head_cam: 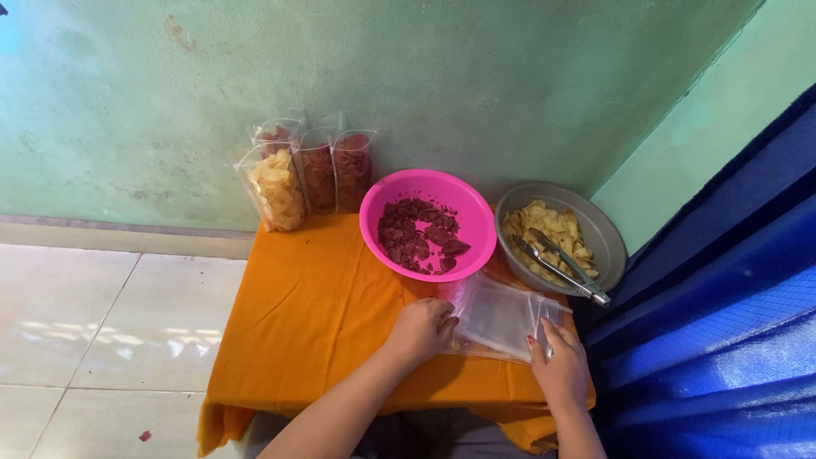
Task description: Packaging light and dark potato chips into plastic bags using metal tongs.
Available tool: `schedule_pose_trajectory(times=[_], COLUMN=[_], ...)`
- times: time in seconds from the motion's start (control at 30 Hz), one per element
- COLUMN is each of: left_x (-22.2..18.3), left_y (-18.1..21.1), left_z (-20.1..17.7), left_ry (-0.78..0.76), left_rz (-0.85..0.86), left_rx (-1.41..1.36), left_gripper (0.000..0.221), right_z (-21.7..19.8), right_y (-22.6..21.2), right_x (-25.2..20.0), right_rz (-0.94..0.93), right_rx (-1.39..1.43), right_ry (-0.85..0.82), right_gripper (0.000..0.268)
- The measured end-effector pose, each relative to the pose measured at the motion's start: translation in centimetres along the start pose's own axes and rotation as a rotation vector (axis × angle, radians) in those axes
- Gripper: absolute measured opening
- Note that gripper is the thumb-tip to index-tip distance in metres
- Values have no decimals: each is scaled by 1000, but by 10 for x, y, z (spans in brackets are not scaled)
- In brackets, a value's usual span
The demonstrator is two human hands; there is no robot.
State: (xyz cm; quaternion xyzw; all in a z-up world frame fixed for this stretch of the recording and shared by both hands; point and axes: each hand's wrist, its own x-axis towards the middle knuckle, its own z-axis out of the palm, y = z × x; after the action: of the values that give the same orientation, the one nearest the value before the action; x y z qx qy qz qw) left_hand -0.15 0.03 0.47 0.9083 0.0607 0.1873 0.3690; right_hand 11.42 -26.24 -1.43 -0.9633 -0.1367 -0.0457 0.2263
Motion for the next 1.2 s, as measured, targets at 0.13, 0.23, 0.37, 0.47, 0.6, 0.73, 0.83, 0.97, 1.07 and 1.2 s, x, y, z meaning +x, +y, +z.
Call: schedule_pose_trajectory(times=[0.13,0.23,0.37,0.47,0.6,0.73,0.83,0.97,1.07,1.2], left_x=[-2,-3,-3,-8,-7,-5,-7,-7,-6,-7], left_y=[-2,-2,-13,-12,-11,-15,-12,-10,-10,-10], left_z=[2,1,7,8,5,10,6,5,6,5], left_ry=[10,-13,32,17,37,56,38,42,39,52], left_rz=[-6,-18,-12,-25,10,46,0,26,35,29], left_rx=[-21,-23,-53,-46,-48,-67,-54,-74,-55,-72], left_gripper=[19,17,18,17,13,11,13,12,12,11], right_z=[-4,-1,-5,-9,-2,-10,-9,-4,1,1], right_y=[-4,0,-8,-9,-3,-12,-12,-5,2,4], right_x=[-1,1,0,-5,-1,-4,-5,-3,1,1], right_rz=[48,-40,-24,-16,-10,3,-5,-64,-77,-95], right_rx=[-10,-16,-27,-7,-26,-21,14,-22,-28,-15], right_ry=[-39,-7,-26,-39,-37,-54,-53,-10,8,11], right_gripper=[54,54,54,53,55,54,53,53,53,52])
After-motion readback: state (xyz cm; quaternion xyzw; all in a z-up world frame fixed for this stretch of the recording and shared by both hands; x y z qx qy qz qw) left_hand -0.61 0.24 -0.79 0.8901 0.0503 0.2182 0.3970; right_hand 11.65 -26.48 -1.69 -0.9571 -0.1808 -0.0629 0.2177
